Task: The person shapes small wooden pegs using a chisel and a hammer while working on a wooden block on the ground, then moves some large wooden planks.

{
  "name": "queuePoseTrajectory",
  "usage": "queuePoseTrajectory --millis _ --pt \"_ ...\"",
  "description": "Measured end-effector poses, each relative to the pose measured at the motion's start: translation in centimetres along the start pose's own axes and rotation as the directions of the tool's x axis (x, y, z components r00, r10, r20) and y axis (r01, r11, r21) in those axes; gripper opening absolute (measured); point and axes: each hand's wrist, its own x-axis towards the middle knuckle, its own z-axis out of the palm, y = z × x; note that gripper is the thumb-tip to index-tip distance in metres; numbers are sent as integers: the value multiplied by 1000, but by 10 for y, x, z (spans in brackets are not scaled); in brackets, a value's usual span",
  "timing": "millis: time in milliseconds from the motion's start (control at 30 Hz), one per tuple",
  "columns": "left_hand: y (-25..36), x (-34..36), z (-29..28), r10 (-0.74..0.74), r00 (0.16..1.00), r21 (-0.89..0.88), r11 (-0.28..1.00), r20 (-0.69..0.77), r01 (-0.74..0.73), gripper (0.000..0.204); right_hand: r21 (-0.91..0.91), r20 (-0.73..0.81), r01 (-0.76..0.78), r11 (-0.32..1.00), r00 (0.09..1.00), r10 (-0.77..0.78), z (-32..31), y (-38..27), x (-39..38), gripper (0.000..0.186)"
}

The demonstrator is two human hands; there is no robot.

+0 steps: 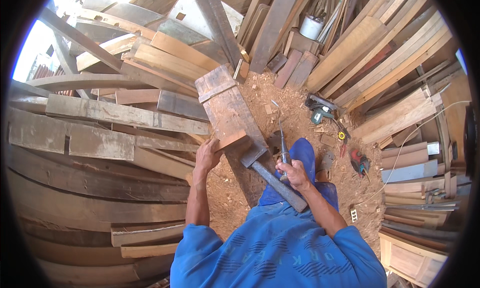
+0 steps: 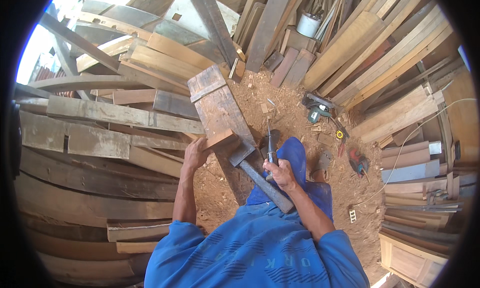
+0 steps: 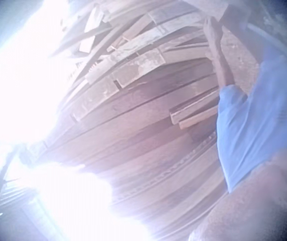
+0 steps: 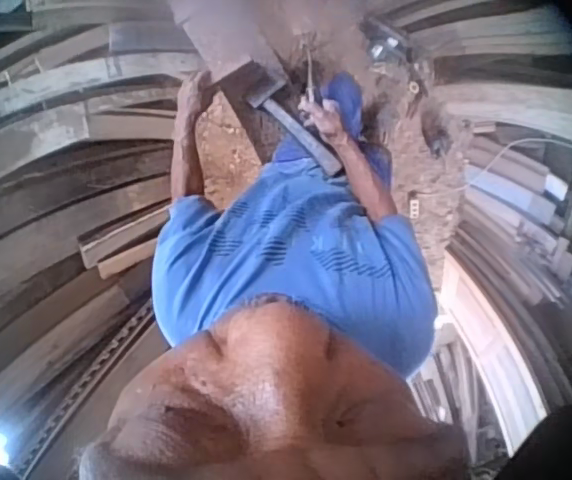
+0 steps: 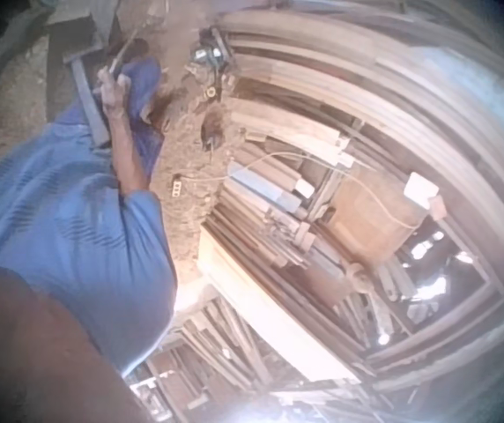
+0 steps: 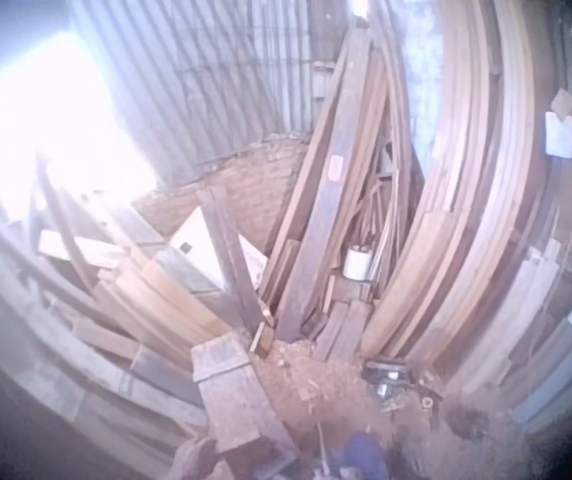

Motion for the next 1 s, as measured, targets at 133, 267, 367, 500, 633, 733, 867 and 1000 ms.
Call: queuePoseTrajectory --millis 133,267,367,500,633,733,867,1000 --pt "15 3 2 -88 990 29 996 109 85 52 70 -1 -41 997 999 41 4 -17 -4 23" --pt "31 5 -10 -121 980 141 985 158 99 66 -40 10 -2 999 1000 3 -1 -22 -2 23" --pt "39 14 -20 -240 945 107 969 224 221 78 -95 52 -2 995 999 7 -4 -33 -3 28" --pt "62 11 -26 -146 989 178 973 -29 149 89 -194 82 14 981 997 2 0 -47 -9 26" --pt "140 7 -47 293 956 70 953 20 -293 85 -597 197 193 778 976 -91 24 -78 -19 27" --pt "170 8 -45 588 805 -13 808 86 -589 67 -411 444 374 831 879 -175 43 -80 -12 36" --pt "159 25 -68 390 915 -241 883 -101 -403 33 -246 277 239 939 946 -168 42 -77 2 52" --pt "153 43 -81 -57 947 -708 679 -317 -196 15 -956 268 244 162 952 149 41 11 23 56"
